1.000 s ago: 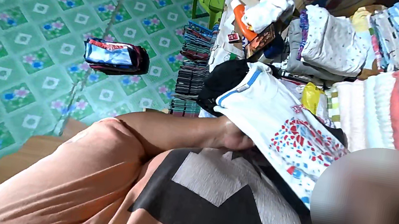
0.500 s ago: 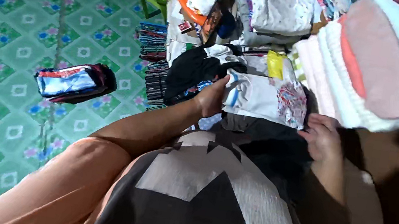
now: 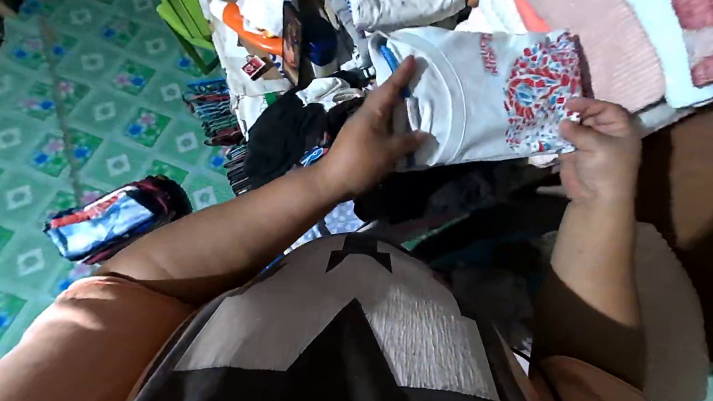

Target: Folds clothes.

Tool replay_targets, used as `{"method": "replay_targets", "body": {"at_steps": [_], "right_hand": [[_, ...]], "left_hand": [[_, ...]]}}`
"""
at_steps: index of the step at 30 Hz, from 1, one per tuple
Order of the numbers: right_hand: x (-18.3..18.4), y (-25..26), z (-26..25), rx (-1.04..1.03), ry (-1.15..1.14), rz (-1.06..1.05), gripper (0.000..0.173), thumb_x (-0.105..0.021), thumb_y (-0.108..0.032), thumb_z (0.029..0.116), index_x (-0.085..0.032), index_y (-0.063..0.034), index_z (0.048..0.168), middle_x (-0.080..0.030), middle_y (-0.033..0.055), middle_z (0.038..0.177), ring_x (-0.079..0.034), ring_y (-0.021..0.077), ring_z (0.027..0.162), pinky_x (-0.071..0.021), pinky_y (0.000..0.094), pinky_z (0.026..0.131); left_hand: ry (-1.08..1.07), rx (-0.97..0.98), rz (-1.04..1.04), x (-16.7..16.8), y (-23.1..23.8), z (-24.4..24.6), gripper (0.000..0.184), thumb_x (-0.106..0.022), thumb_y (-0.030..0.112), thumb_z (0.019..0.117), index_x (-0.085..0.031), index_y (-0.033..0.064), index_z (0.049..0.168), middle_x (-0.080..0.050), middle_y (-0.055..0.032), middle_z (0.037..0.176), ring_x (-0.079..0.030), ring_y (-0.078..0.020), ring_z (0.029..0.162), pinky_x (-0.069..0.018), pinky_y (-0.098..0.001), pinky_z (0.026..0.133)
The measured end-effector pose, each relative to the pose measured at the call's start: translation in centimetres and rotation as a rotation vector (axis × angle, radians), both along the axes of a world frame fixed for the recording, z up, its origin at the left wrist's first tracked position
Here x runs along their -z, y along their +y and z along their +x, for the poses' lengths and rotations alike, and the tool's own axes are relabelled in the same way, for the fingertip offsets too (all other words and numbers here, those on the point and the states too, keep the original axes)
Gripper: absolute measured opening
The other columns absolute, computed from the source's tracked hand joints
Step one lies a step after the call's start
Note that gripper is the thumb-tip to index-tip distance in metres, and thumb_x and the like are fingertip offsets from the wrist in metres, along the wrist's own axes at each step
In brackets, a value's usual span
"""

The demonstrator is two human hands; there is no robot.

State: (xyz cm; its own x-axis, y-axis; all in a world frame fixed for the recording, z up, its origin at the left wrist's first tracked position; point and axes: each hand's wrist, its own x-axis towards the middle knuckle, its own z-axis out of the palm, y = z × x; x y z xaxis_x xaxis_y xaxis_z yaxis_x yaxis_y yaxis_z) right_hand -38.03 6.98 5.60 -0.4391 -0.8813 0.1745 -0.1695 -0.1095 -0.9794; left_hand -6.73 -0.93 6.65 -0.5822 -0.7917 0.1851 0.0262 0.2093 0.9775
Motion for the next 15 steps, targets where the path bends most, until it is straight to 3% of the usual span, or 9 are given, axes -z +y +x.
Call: {"method": "replay_targets", "body": {"at_steps": [6,9,10,12,13,15], "right_hand": [[7.9,1.4,0.3,0.004,0.073,0.491,0.039,-0.063,0.006,0.0895,-0.063,0.0001,0.128,-0.065,0.016,0.124,-0.064,0.0208,0.106,-0.0564,0.0427,0.089],[6.5,1.1,1.1,0.075,0.155,0.542,0.035,-0.06,0.001,0.0928,-0.064,-0.0022,0.127,-0.063,0.0171,0.129,-0.062,0.0257,0.114,-0.0527,0.0477,0.095],[5.2,0.8,1.4,0.114,0.252,0.54,0.036,-0.061,-0.001,0.0937,-0.064,-0.0012,0.129,-0.062,0.0206,0.132,-0.061,0.0311,0.119,-0.0513,0.0528,0.099],[2.5,0.0,1.8,0.177,0.446,0.444,0.037,-0.061,-0.008,0.0967,-0.061,0.0008,0.133,-0.058,0.0263,0.137,-0.056,0.0381,0.127,-0.0465,0.0567,0.106],[1.5,-0.6,2.0,0.192,0.526,0.355,0.038,-0.06,-0.013,0.0981,-0.061,0.0014,0.133,-0.057,0.0271,0.138,-0.054,0.0386,0.13,-0.045,0.0555,0.109],[0.3,-1.9,3.0,0.151,0.644,0.197,0.041,-0.056,-0.019,0.1013,-0.058,0.0026,0.136,-0.056,0.0278,0.139,-0.051,0.039,0.134,-0.0427,0.0535,0.112]], "left_hand": [[-0.311,0.0,0.22,7.0,1.2,-0.4,0.088,-0.072,0.004,0.0909,-0.022,0.0108,0.163,-0.037,-0.0175,0.161,-0.053,-0.024,0.135,-0.0501,-0.0434,0.108],[-0.362,-0.124,0.199,6.2,1.4,-0.2,0.088,-0.08,0.011,0.0859,-0.033,0.015,0.16,-0.037,-0.0221,0.157,-0.052,-0.0309,0.133,-0.0516,-0.0474,0.103],[-0.39,-0.215,0.099,5.7,1.8,-0.1,0.085,-0.084,0.016,0.0825,-0.041,0.0135,0.156,-0.034,-0.0258,0.156,-0.05,-0.034,0.132,-0.0523,-0.0468,0.099],[-0.414,-0.332,-0.271,4.3,1.7,-0.2,0.074,-0.083,0.028,0.0814,-0.053,0.0072,0.145,-0.028,-0.0315,0.157,-0.043,-0.0426,0.138,-0.0477,-0.0515,0.106],[-0.412,-0.317,-0.471,3.2,1.3,-0.5,0.066,-0.08,0.031,0.0849,-0.056,0.0059,0.141,-0.03,-0.0328,0.157,-0.04,-0.0465,0.14,-0.0426,-0.0578,0.109],[-0.456,-0.165,-0.813,0.6,0.2,-1.6,0.049,-0.069,0.035,0.0943,-0.063,0.0111,0.136,-0.042,-0.0271,0.155,-0.043,-0.0456,0.141,-0.0382,-0.0636,0.11]]}}
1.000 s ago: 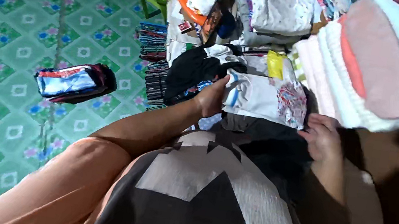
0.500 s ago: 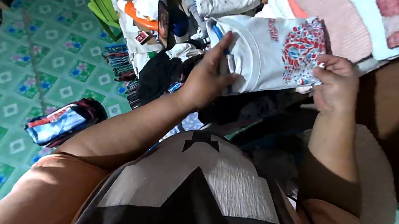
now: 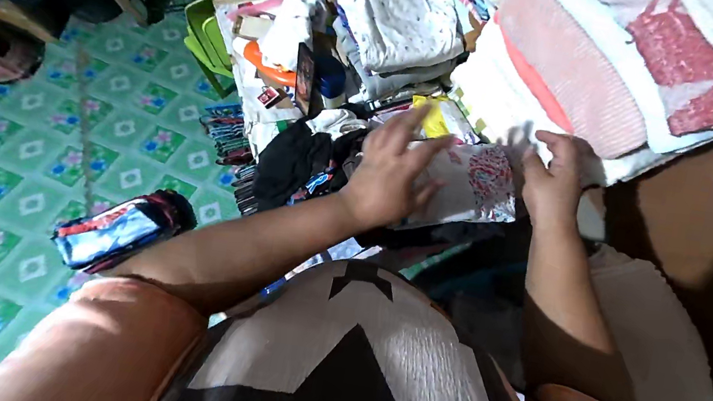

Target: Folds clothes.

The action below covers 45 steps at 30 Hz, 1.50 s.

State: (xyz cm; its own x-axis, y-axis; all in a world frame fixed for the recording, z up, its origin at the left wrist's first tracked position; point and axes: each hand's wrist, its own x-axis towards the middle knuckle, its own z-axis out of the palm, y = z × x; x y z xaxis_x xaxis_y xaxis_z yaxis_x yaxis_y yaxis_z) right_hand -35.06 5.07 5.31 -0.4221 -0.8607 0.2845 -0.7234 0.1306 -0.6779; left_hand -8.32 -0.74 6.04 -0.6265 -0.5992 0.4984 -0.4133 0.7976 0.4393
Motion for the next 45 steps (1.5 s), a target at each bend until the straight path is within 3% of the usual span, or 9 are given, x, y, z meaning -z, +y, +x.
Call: {"method": "replay_targets", "body": {"at_steps": [3,5,6,8,11,18,26,39,45], "right_hand": [[0.3,-2.4,2.5,-0.17,0.19,0.114,0.045,-0.05,-0.02,0.1043,-0.053,-0.0035,0.146,-0.052,0.0223,0.149,-0.045,0.0385,0.143,-0.0355,0.0578,0.117],[3.2,-3.8,3.4,-0.302,0.316,0.236,0.044,-0.047,-0.015,0.1044,-0.055,-0.0097,0.147,-0.047,0.017,0.157,-0.034,0.0389,0.151,-0.0234,0.0648,0.122],[5.4,-4.3,3.4,-0.346,0.345,0.264,0.042,-0.046,-0.018,0.1058,-0.058,-0.0143,0.145,-0.05,0.0134,0.155,-0.035,0.0374,0.15,-0.0238,0.0666,0.12],[8.8,-4.6,3.1,-0.399,0.296,0.26,0.04,-0.042,-0.02,0.1078,-0.062,-0.0166,0.143,-0.056,0.0097,0.15,-0.041,0.0326,0.148,-0.025,0.0632,0.121],[9.6,-4.9,2.6,-0.439,0.265,0.257,0.042,-0.039,-0.02,0.1083,-0.06,-0.0143,0.144,-0.054,0.0106,0.152,-0.041,0.0319,0.148,-0.0248,0.0608,0.122],[9.8,-4.9,2.3,-0.444,0.257,0.222,0.041,-0.039,-0.021,0.1077,-0.061,-0.0116,0.141,-0.055,0.0106,0.151,-0.041,0.0322,0.147,-0.025,0.0607,0.121],[10.1,-4.7,2.2,-0.434,0.252,0.232,0.047,-0.033,-0.032,0.1093,-0.06,-0.0144,0.143,-0.054,0.0079,0.152,-0.039,0.0304,0.149,-0.022,0.0571,0.124],[10.2,-5.0,2.0,-0.414,0.242,0.245,0.046,-0.036,-0.032,0.1084,-0.062,-0.0145,0.142,-0.053,0.0071,0.153,-0.039,0.0289,0.149,-0.0228,0.0582,0.123],[10.1,-5.1,2.1,-0.43,0.218,0.226,0.044,-0.038,-0.028,0.1076,-0.061,-0.013,0.142,-0.055,0.0103,0.151,-0.041,0.0313,0.148,-0.0237,0.0591,0.122]], "left_hand": [[-0.367,0.264,-0.074,-1.9,-1.7,-2.3,0.046,-0.055,0.042,0.1027,-0.061,0.0207,0.143,-0.045,-0.0073,0.159,-0.036,-0.0336,0.15,-0.0258,-0.0636,0.12],[-0.559,0.284,0.032,0.8,-1.7,-2.9,0.057,-0.051,0.051,0.1032,-0.049,0.023,0.153,-0.032,-0.004,0.167,-0.022,-0.0357,0.155,-0.0141,-0.0718,0.119],[-0.57,0.265,0.056,3.6,-1.2,-2.7,0.063,-0.053,0.052,0.1024,-0.044,0.0224,0.157,-0.027,-0.006,0.169,-0.018,-0.0392,0.156,-0.0127,-0.0761,0.116],[-0.455,0.197,-0.025,9.1,-0.4,-2.1,0.066,-0.061,0.053,0.0972,-0.046,0.026,0.155,-0.03,-0.006,0.168,-0.023,-0.0393,0.155,-0.0175,-0.0786,0.114],[-0.381,0.168,-0.116,11.2,-0.5,-2.1,0.064,-0.059,0.054,0.0978,-0.046,0.028,0.154,-0.034,-0.0046,0.166,-0.027,-0.0394,0.154,-0.0194,-0.0798,0.112],[-0.338,0.135,-0.141,10.9,0.1,-2.0,0.058,-0.053,0.054,0.1,-0.048,0.0319,0.153,-0.037,0.0028,0.165,-0.024,-0.0415,0.154,-0.0136,-0.0864,0.106],[-0.318,0.144,-0.18,11.6,0.0,-1.8,0.056,-0.051,0.053,0.1012,-0.048,0.0329,0.153,-0.039,0.0043,0.164,-0.024,-0.0426,0.154,-0.0166,-0.0864,0.105],[-0.301,0.182,-0.132,11.7,-0.6,-1.8,0.057,-0.05,0.055,0.1011,-0.047,0.0336,0.154,-0.035,0.0009,0.166,-0.021,-0.0466,0.154,-0.016,-0.0834,0.109],[-0.315,0.195,-0.11,11.4,-0.7,-1.8,0.057,-0.05,0.055,0.1013,-0.046,0.0334,0.154,-0.034,-0.0048,0.166,-0.026,-0.0495,0.151,-0.0226,-0.0824,0.107]]}}
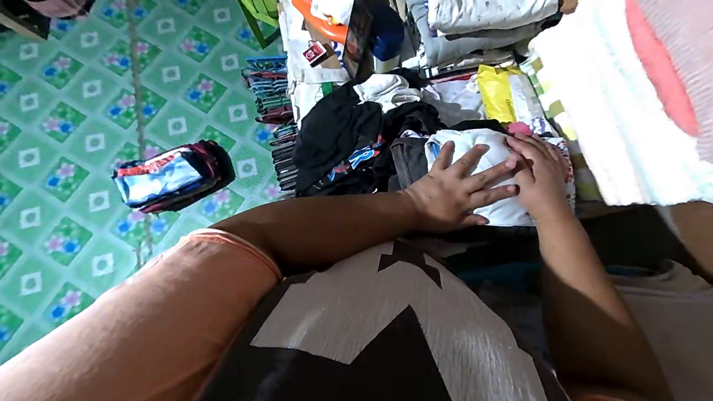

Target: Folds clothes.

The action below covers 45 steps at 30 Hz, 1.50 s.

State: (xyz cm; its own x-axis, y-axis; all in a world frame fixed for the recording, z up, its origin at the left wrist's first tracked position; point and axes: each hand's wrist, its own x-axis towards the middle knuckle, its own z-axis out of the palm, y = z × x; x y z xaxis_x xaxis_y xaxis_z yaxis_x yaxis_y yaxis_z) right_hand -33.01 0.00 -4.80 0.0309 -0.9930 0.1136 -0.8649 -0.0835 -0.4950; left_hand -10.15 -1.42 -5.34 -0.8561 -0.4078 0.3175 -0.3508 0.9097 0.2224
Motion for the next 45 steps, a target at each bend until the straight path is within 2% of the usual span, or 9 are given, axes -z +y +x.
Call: {"method": "replay_targets", "body": {"at_steps": [13,20,23,28,30,33,37,41,45], "right_hand": [[0.1,0.0,0.0,-0.026,0.008,-0.033,0.048,-0.034,-0.036,0.1102,-0.061,-0.0124,0.142,-0.055,0.0088,0.151,-0.041,0.0279,0.148,-0.0234,0.054,0.124],[0.3,0.0,-0.3,-0.056,0.013,-0.071,0.051,-0.031,-0.035,0.1101,-0.06,-0.0083,0.142,-0.055,0.0143,0.15,-0.042,0.0327,0.147,-0.0233,0.0545,0.124],[0.5,0.0,-0.8,-0.053,-0.015,-0.059,0.052,-0.029,-0.034,0.1102,-0.058,-0.0048,0.143,-0.053,0.0177,0.152,-0.04,0.0346,0.148,-0.0228,0.0545,0.125],[1.1,0.3,-1.6,-0.035,-0.072,-0.066,0.057,-0.028,-0.038,0.1095,-0.057,-0.0024,0.144,-0.05,0.0196,0.153,-0.039,0.0351,0.149,-0.0229,0.0538,0.125],[1.1,0.4,-1.6,-0.032,-0.06,-0.061,0.058,-0.027,-0.039,0.1094,-0.056,-0.0033,0.144,-0.05,0.0193,0.153,-0.039,0.0353,0.148,-0.0228,0.0549,0.125],[1.2,0.3,-1.7,-0.04,-0.06,-0.066,0.059,-0.027,-0.041,0.1097,-0.057,-0.0024,0.143,-0.051,0.0207,0.152,-0.04,0.0367,0.148,-0.0226,0.0566,0.124],[1.3,0.3,-1.8,-0.052,-0.058,-0.092,0.058,-0.027,-0.04,0.1097,-0.058,-0.0025,0.142,-0.052,0.0195,0.152,-0.042,0.0356,0.147,-0.0252,0.0549,0.124],[1.2,0.5,-1.6,-0.051,-0.073,-0.109,0.058,-0.028,-0.039,0.1098,-0.057,-0.0004,0.142,-0.051,0.0213,0.152,-0.042,0.0363,0.147,-0.0247,0.0539,0.124],[1.4,0.7,-1.6,-0.044,-0.085,-0.136,0.057,-0.03,-0.039,0.1098,-0.058,-0.0005,0.141,-0.053,0.0214,0.15,-0.043,0.0372,0.146,-0.0248,0.0552,0.124]], "left_hand": [[0.05,-0.023,0.0,0.2,0.0,0.0,0.061,-0.055,0.058,0.0973,-0.046,0.0348,0.153,-0.042,-0.0173,0.16,-0.033,-0.0511,0.147,-0.0233,-0.082,0.108],[0.034,0.001,0.146,-0.9,-0.4,0.0,0.073,-0.066,0.058,0.0911,-0.052,0.0187,0.151,-0.042,-0.009,0.161,-0.029,-0.0402,0.152,-0.0192,-0.0757,0.115],[0.188,0.059,0.335,-2.3,-1.2,1.5,0.062,-0.066,0.046,0.0953,-0.057,0.0142,0.147,-0.047,-0.012,0.157,-0.036,-0.0337,0.15,-0.0213,-0.0627,0.122],[0.471,-0.467,0.417,-1.1,-4.4,8.7,0.045,-0.065,0.029,0.0982,-0.064,0.0057,0.136,-0.06,-0.0166,0.141,-0.052,-0.032,0.135,-0.0383,-0.0509,0.116],[0.346,-0.781,0.479,0.0,-5.8,11.9,0.057,-0.07,0.043,0.0931,-0.061,0.0109,0.139,-0.058,-0.0174,0.141,-0.051,-0.0364,0.135,-0.0408,-0.0561,0.112],[0.135,-0.937,0.631,1.8,-7.0,14.9,0.072,-0.077,0.055,0.0849,-0.059,0.0125,0.14,-0.05,-0.0199,0.148,-0.043,-0.0428,0.14,-0.0393,-0.0667,0.107],[0.233,-0.886,0.758,2.6,-8.3,16.1,0.032,-0.058,0.031,0.1038,-0.071,0.0054,0.119,-0.067,-0.017,0.125,-0.06,-0.0318,0.124,-0.0455,-0.0548,0.107],[0.511,-0.94,0.861,0.8,-8.4,16.7,0.037,-0.04,0.025,0.1105,-0.059,-0.0022,0.128,-0.064,-0.0212,0.125,-0.062,-0.0291,0.117,-0.049,-0.05,0.103],[0.973,-0.921,1.024,-0.6,-7.9,17.2,0.039,-0.033,0.031,0.113,-0.055,0.0034,0.128,-0.065,-0.0127,0.117,-0.065,-0.0182,0.105,-0.0555,-0.0413,0.093]]}}
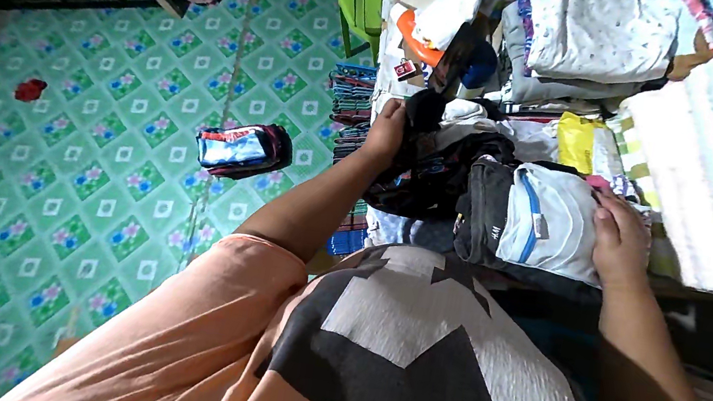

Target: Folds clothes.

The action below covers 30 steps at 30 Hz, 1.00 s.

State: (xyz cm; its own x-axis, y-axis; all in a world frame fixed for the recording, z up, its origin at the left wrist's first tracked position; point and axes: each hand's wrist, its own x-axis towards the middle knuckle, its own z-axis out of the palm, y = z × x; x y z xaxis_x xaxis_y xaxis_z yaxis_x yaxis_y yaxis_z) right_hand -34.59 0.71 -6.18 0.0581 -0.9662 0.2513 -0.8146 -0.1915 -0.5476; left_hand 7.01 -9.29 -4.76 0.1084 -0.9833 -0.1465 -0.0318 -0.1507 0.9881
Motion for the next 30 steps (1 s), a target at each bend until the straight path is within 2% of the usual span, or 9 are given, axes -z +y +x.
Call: {"method": "replay_targets", "body": {"at_steps": [6,11,13,16,18,20,24,28,30], "right_hand": [[-0.1,-0.1,0.0,-0.013,0.007,0.0,0.056,-0.03,-0.037,0.11,-0.059,0.0,0.14,-0.054,0.0228,0.148,-0.044,0.0376,0.145,-0.0258,0.0563,0.123],[-0.3,-0.2,0.2,-0.018,0.009,-0.006,0.057,-0.029,-0.037,0.1096,-0.059,0.0012,0.139,-0.054,0.023,0.149,-0.044,0.0375,0.145,-0.0261,0.0544,0.123],[-0.3,-0.2,0.2,-0.01,0.011,-0.011,0.057,-0.03,-0.038,0.1097,-0.059,0.0006,0.139,-0.054,0.0223,0.149,-0.044,0.0375,0.145,-0.0266,0.0551,0.123],[-0.6,-0.1,0.3,-0.003,0.019,0.01,0.056,-0.03,-0.038,0.1097,-0.059,0.0006,0.14,-0.053,0.0224,0.149,-0.044,0.0376,0.145,-0.0263,0.0563,0.123],[-0.8,-0.1,0.2,-0.008,0.025,0.021,0.056,-0.03,-0.037,0.11,-0.058,0.0013,0.14,-0.053,0.0231,0.149,-0.044,0.0374,0.145,-0.0263,0.0557,0.123],[-0.7,0.0,0.2,-0.009,0.034,0.013,0.055,-0.03,-0.036,0.1102,-0.059,0.0005,0.14,-0.054,0.0227,0.149,-0.044,0.0369,0.145,-0.0265,0.0548,0.123],[-0.4,-0.1,0.1,0.001,0.035,0.012,0.056,-0.03,-0.037,0.1102,-0.059,0.0003,0.14,-0.055,0.0221,0.148,-0.045,0.0375,0.144,-0.027,0.0554,0.123],[-0.5,0.1,0.3,0.012,0.019,0.022,0.055,-0.03,-0.036,0.1099,-0.058,-0.0009,0.141,-0.053,0.02,0.151,-0.043,0.0363,0.146,-0.0252,0.0546,0.124],[-0.4,0.2,0.3,0.016,0.017,0.008,0.054,-0.031,-0.035,0.1101,-0.058,-0.001,0.141,-0.053,0.02,0.15,-0.043,0.0362,0.146,-0.0261,0.0543,0.124]], "left_hand": [[0.302,-0.104,-0.046,-1.9,0.4,1.8,0.037,-0.032,0.029,0.112,-0.055,0.0069,0.131,-0.066,-0.0092,0.119,-0.065,-0.0192,0.11,-0.0556,-0.0429,0.094],[0.456,-0.219,0.058,-0.5,1.4,4.7,0.053,-0.026,0.046,0.1102,-0.058,0.0097,0.132,-0.068,-0.01,0.118,-0.065,-0.0221,0.109,-0.0554,-0.0471,0.092],[0.274,-0.118,0.127,1.0,1.8,6.3,0.064,-0.027,0.058,0.1079,-0.059,0.0079,0.133,-0.069,-0.0115,0.119,-0.066,-0.0228,0.109,-0.0562,-0.047,0.093],[-0.35,0.263,0.145,2.7,2.1,8.1,0.047,-0.051,0.041,0.1063,-0.065,0.0004,0.126,-0.067,-0.0185,0.123,-0.064,-0.0292,0.116,-0.0494,-0.0532,0.103],[-0.722,0.518,0.088,3.0,1.9,7.7,0.033,-0.067,0.036,0.0988,-0.074,0.0085,0.115,-0.07,-0.0151,0.121,-0.064,-0.0317,0.118,-0.0458,-0.062,0.105],[-0.966,0.594,0.007,2.5,1.6,6.4,0.03,-0.07,0.041,0.095,-0.077,0.0169,0.112,-0.07,-0.0115,0.123,-0.062,-0.0328,0.122,-0.0399,-0.0702,0.104],[-1.005,0.438,-0.143,0.1,0.3,2.0,0.036,-0.061,0.043,0.1003,-0.075,0.0133,0.113,-0.07,-0.0129,0.12,-0.064,-0.0327,0.116,-0.0459,-0.0627,0.101],[-0.878,0.52,-0.103,0.9,-2.5,-2.0,0.048,-0.063,0.038,0.1002,-0.063,0.0071,0.137,-0.062,-0.0195,0.135,-0.059,-0.0354,0.127,-0.0459,-0.0574,0.108],[-0.897,0.579,-0.051,1.7,-3.4,-2.8,0.046,-0.06,0.037,0.1022,-0.063,0.0061,0.136,-0.062,-0.0204,0.135,-0.058,-0.0371,0.128,-0.0446,-0.0598,0.108]]}}
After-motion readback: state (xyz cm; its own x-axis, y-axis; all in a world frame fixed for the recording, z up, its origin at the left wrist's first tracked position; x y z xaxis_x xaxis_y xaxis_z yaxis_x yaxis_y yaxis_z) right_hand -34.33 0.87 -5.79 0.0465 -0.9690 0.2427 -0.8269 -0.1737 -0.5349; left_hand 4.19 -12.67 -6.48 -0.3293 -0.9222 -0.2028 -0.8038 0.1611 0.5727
